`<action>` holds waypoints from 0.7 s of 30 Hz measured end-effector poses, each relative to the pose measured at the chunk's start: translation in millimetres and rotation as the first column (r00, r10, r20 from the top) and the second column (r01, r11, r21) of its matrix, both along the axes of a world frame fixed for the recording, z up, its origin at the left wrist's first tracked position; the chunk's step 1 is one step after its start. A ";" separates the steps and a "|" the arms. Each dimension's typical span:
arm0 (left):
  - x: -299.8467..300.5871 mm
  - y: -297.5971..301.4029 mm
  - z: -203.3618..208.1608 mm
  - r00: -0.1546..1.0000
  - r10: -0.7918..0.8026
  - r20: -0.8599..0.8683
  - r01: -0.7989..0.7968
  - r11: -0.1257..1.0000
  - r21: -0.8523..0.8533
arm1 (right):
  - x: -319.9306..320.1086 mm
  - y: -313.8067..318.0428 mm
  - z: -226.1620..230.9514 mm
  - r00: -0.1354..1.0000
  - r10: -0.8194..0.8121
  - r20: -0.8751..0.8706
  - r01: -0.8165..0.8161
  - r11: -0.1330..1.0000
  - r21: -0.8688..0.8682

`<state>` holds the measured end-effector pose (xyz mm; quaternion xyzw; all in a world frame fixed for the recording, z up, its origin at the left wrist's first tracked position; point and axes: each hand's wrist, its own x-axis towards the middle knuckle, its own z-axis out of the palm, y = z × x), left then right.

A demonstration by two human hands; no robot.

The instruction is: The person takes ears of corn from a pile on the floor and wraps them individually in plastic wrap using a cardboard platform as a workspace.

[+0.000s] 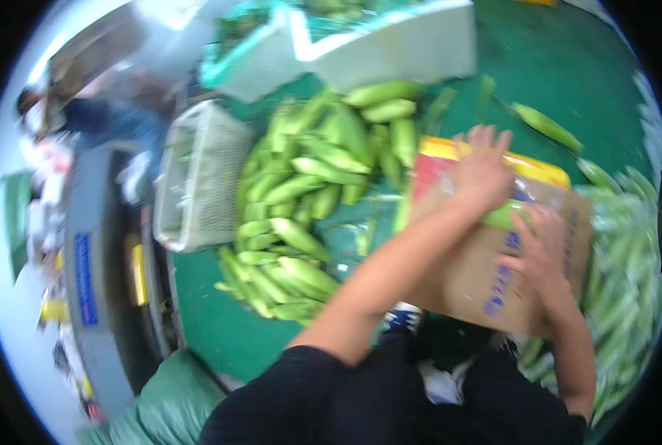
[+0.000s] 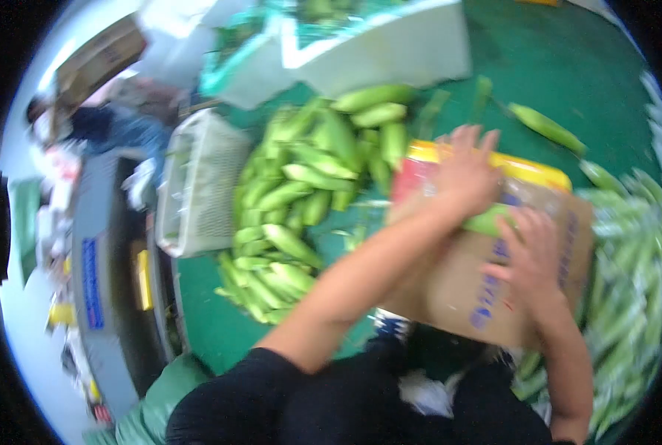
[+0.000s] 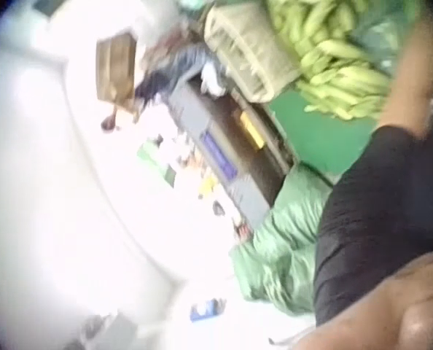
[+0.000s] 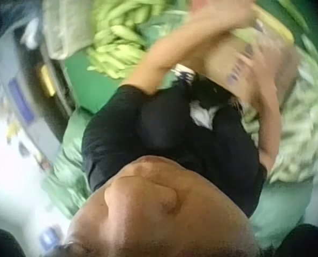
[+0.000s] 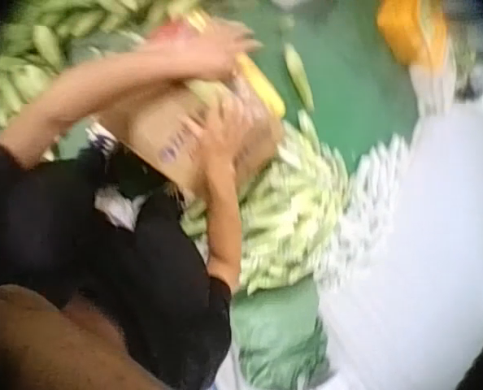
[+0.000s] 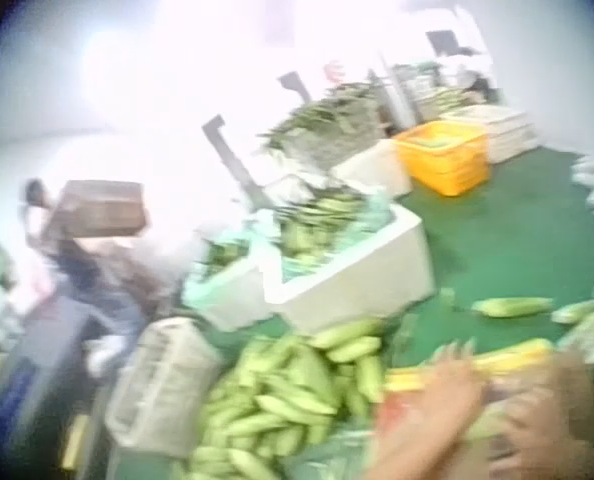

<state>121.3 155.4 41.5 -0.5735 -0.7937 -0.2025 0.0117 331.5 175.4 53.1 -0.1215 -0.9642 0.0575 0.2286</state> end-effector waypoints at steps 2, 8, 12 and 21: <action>-36.0 36.5 6.9 0.943 0.163 -0.291 -0.069 0.949 0.306 | -23.4 5.4 26.1 0.988 -0.093 0.121 0.104 0.990 -0.091; -14.8 -6.1 34.3 0.970 -0.205 0.128 0.107 0.840 0.532 | -57.4 66.8 -4.6 0.964 -0.154 0.218 0.207 0.947 -0.246; 21.7 -78.1 48.2 0.891 -0.408 -0.199 0.419 0.908 0.016 | -34.9 32.8 41.9 0.979 -0.054 0.196 0.151 0.836 -0.528; 31.2 -93.0 43.5 0.847 -0.423 0.322 0.517 0.795 -0.317 | -35.3 45.0 37.2 0.916 0.079 0.393 0.142 0.853 -0.502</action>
